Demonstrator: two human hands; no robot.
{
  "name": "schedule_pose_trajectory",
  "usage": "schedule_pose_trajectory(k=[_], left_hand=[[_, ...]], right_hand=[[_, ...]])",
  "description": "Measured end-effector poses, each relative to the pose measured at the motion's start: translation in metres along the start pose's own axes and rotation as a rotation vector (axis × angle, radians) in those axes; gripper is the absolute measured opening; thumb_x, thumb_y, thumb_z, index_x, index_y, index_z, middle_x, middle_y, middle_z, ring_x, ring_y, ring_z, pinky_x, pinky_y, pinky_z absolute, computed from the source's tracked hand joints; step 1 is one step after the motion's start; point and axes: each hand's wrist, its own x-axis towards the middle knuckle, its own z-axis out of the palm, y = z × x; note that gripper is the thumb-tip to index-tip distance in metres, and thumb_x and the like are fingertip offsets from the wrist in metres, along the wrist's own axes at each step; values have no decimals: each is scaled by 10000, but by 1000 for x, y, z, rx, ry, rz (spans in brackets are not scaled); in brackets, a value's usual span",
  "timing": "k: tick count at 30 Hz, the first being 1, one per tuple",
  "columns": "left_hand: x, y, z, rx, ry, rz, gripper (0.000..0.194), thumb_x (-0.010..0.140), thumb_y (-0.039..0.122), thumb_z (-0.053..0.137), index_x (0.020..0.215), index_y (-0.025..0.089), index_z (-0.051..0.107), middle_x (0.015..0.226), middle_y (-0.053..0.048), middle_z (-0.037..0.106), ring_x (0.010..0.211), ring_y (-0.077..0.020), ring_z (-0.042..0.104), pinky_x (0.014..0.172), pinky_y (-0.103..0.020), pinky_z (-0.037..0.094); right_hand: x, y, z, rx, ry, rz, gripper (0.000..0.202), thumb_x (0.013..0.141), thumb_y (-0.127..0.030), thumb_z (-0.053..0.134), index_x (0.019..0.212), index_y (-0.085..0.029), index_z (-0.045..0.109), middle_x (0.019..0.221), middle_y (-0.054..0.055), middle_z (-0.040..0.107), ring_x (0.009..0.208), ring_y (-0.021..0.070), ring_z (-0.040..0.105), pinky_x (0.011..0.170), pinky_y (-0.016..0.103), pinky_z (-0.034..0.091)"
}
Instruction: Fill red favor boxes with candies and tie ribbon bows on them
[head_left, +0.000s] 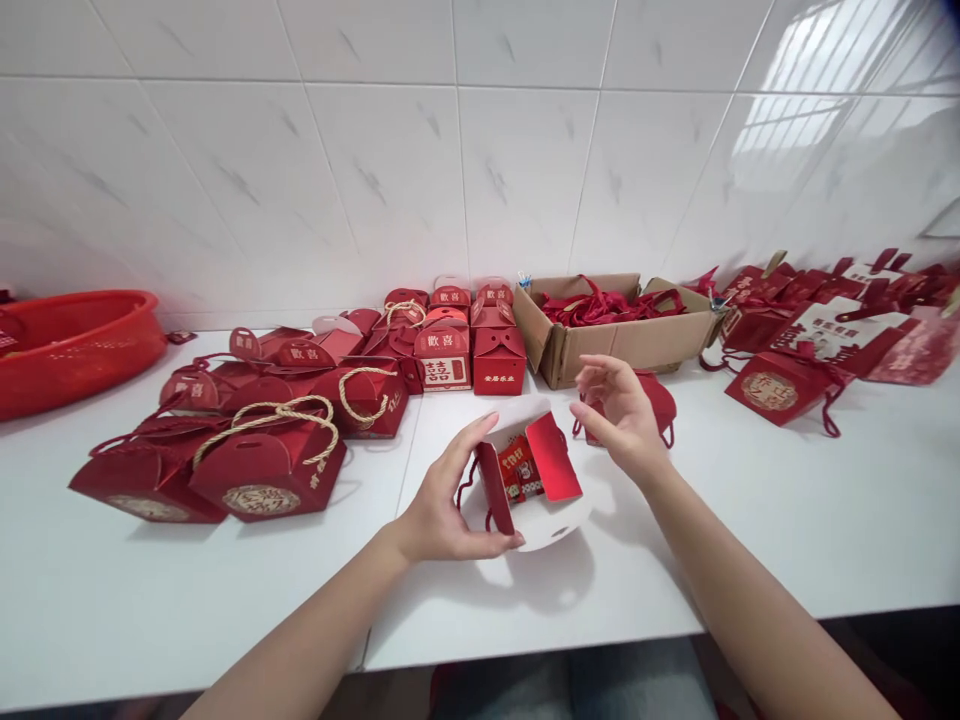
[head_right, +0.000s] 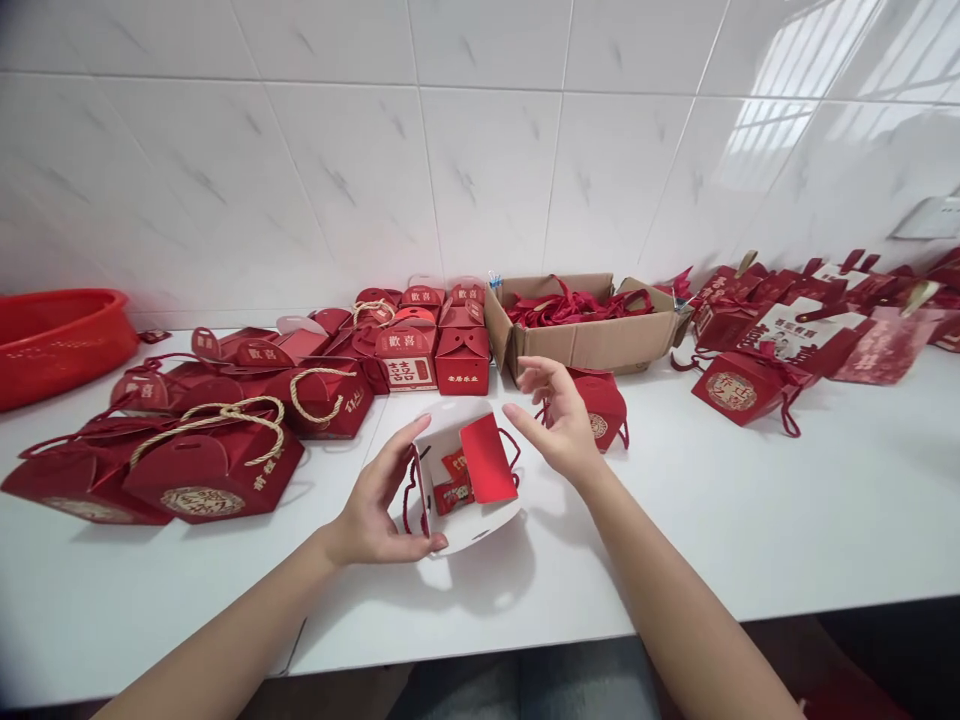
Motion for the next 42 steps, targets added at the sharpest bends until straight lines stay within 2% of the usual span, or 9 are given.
schedule_pose_trajectory(k=[3, 6, 11, 16, 20, 24, 31, 39, 42], left_hand=[[4, 7, 1, 44, -55, 50, 1058, 604, 304, 799, 1476, 267, 200, 1534, -132, 238, 1406, -380, 247, 1149, -532, 239], [8, 14, 1, 115, -127, 92, 1029, 616, 301, 779, 1470, 267, 205, 1553, -127, 183, 1423, -379, 184, 1154, -559, 185], [10, 17, -1, 126, -123, 76, 968, 632, 320, 785, 1439, 263, 254, 1535, -145, 204, 1394, -376, 231, 1119, -561, 246], [9, 12, -4, 120, -131, 46, 1048, 633, 296, 775, 1486, 244, 168, 1484, -137, 289, 1359, -342, 289, 1132, -519, 255], [8, 10, -5, 98, -128, 60, 1054, 620, 306, 783, 1486, 236, 186, 1478, -124, 304, 1357, -336, 291, 1147, -489, 244], [8, 8, -4, 105, -122, 83, 1044, 605, 307, 783, 1478, 235, 216, 1467, -116, 319, 1353, -337, 299, 1154, -480, 238], [5, 4, -5, 46, -102, 19, 1038, 588, 208, 718, 1482, 231, 191, 1495, -118, 255, 1387, -376, 251, 1156, -525, 225], [1, 2, -5, -58, -114, -37, 1015, 586, 164, 619, 1483, 223, 147, 1533, -128, 178, 1414, -415, 170, 1154, -590, 172], [2, 2, -5, -86, -104, -33, 992, 605, 184, 625, 1480, 218, 159, 1534, -129, 178, 1414, -421, 166, 1148, -595, 183]], right_hand=[[-10, 20, 6, 169, -83, 90, 568, 789, -525, 622, 1290, -330, 435, 1269, 64, 526, 1191, 252, 493, 911, 390, 454], [-20, 19, 11, 165, -236, 112, 719, 752, -596, 626, 1372, -357, 353, 1419, 51, 411, 1321, 293, 376, 1035, 474, 368], [-31, -4, 18, -15, -291, 48, 1012, 661, -434, 778, 1455, -412, 151, 1558, 12, 72, 1397, 309, 232, 1125, 527, 253], [-28, -10, 16, 250, -330, 10, 742, 796, -373, 633, 1439, -347, 264, 1497, 37, 317, 1368, 258, 318, 1133, 479, 271], [-24, -10, 10, 454, -279, 80, 587, 752, -304, 617, 1318, -325, 466, 1358, 20, 515, 1236, 259, 467, 1065, 459, 370], [-24, -13, 7, 567, -235, 205, 567, 635, -158, 559, 1184, -301, 580, 1323, -1, 551, 1149, 260, 518, 968, 445, 446], [-21, -14, 6, 682, -235, 336, 609, 509, -117, 469, 1071, -270, 647, 1137, 1, 657, 1001, 238, 586, 793, 380, 512], [-22, -6, 9, 653, -181, 375, 541, 497, -110, 464, 953, -292, 692, 1166, -37, 660, 1110, 258, 561, 899, 430, 468], [-23, -8, 9, 646, -195, 396, 503, 495, -137, 493, 920, -290, 715, 1145, -30, 663, 1032, 266, 584, 854, 429, 480]])
